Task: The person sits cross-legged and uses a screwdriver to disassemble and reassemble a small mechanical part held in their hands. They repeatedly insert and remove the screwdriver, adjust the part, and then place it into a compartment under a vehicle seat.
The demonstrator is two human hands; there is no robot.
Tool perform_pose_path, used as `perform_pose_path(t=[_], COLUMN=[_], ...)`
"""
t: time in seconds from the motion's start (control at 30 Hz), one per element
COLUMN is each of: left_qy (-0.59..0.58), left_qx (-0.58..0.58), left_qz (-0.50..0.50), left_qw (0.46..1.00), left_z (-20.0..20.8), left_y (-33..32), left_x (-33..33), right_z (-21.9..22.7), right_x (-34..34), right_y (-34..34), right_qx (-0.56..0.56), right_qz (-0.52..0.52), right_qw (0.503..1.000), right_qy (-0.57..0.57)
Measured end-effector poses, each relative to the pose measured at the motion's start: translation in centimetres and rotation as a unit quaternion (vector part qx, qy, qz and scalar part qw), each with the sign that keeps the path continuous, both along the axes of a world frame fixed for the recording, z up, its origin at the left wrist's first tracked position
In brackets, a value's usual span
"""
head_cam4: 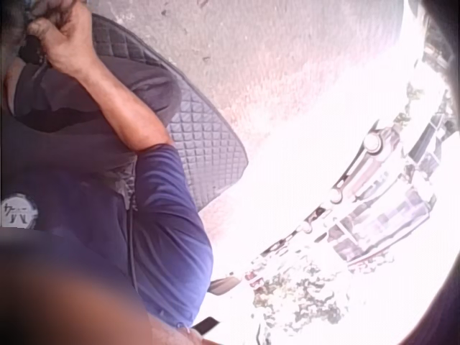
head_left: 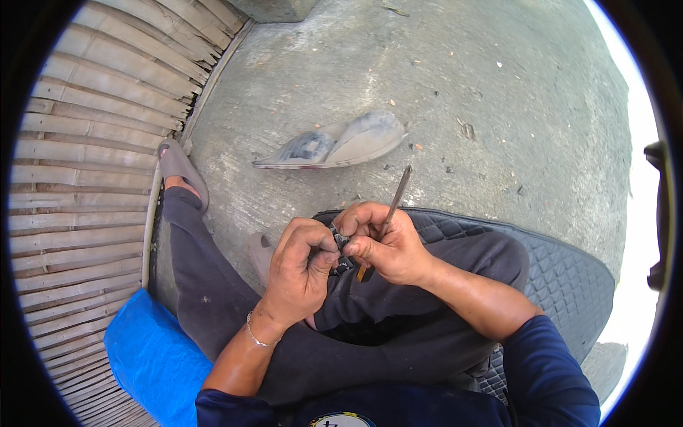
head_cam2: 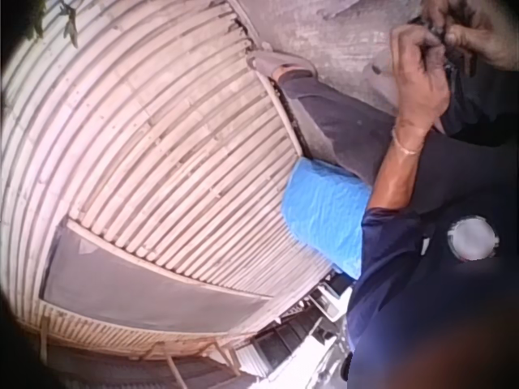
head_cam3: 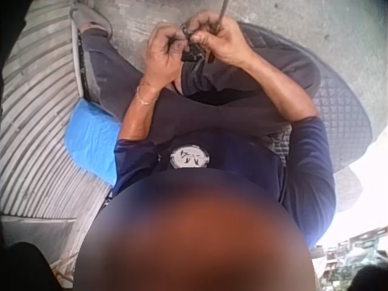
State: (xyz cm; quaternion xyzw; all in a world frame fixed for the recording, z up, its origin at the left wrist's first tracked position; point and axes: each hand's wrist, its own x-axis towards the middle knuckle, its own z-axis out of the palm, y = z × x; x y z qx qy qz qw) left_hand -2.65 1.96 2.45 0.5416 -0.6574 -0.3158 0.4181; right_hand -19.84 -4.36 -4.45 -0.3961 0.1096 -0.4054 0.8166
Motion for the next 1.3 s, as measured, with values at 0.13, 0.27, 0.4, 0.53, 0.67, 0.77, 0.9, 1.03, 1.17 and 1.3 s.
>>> perform_pose_path(t=[0.13, 0.27, 0.4, 0.53, 0.67, 0.77, 0.9, 1.03, 1.17, 1.3], left_qy=[0.097, 0.069, 0.044, 0.150, 0.241, 0.227, 0.166, 0.073, 0.192, 0.236], left_qx=[-0.013, -0.049, -0.043, 0.013, 0.034, 0.036, 0.017, -0.015, -0.020, -0.005], left_qz=[0.027, 0.040, 0.020, -0.008, 0.008, 0.013, -0.003, -0.039, -0.021, 0.043], left_qw=[0.995, 0.996, 0.998, 0.989, 0.970, 0.973, 0.986, 0.996, 0.981, 0.971], left_z=[-1.0, -1.4, -1.2, -0.8, -0.6, -0.4, -0.3, -0.3, -0.4, -0.1], left_y=[0.2, 0.4, 0.5, 0.2, 0.1, 0.1, 0.1, -0.2, -0.1, 0.3], left_x=[-0.9, -0.8, -0.1, 0.2, -0.4, -0.5, -0.2, 0.1, -1.1, -2.2], right_z=[0.3, 0.6, 1.0, 1.3, 1.4, 1.4, 1.2, 1.1, 0.6, 0.2], right_x=[0.0, 0.0, -0.4, -0.8, -1.0, -0.9, -0.7, -0.8, -1.2, -1.1], right_y=[-0.4, -0.6, -0.8, -1.1, -1.2, -1.1, -1.1, -1.0, -1.7, -2.5], right_qx=[0.033, 0.050, 0.070, 0.063, 0.076, 0.062, 0.040, 0.052, 0.076, 0.098], right_qz=[0.034, 0.019, 0.011, 0.021, 0.028, 0.020, 0.023, 0.027, 0.084, 0.128], right_qw=[0.998, 0.998, 0.997, 0.997, 0.996, 0.997, 0.997, 0.998, 0.992, 0.981], right_qy=[-0.031, -0.045, -0.041, -0.028, -0.034, -0.042, -0.061, -0.030, -0.061, -0.103])
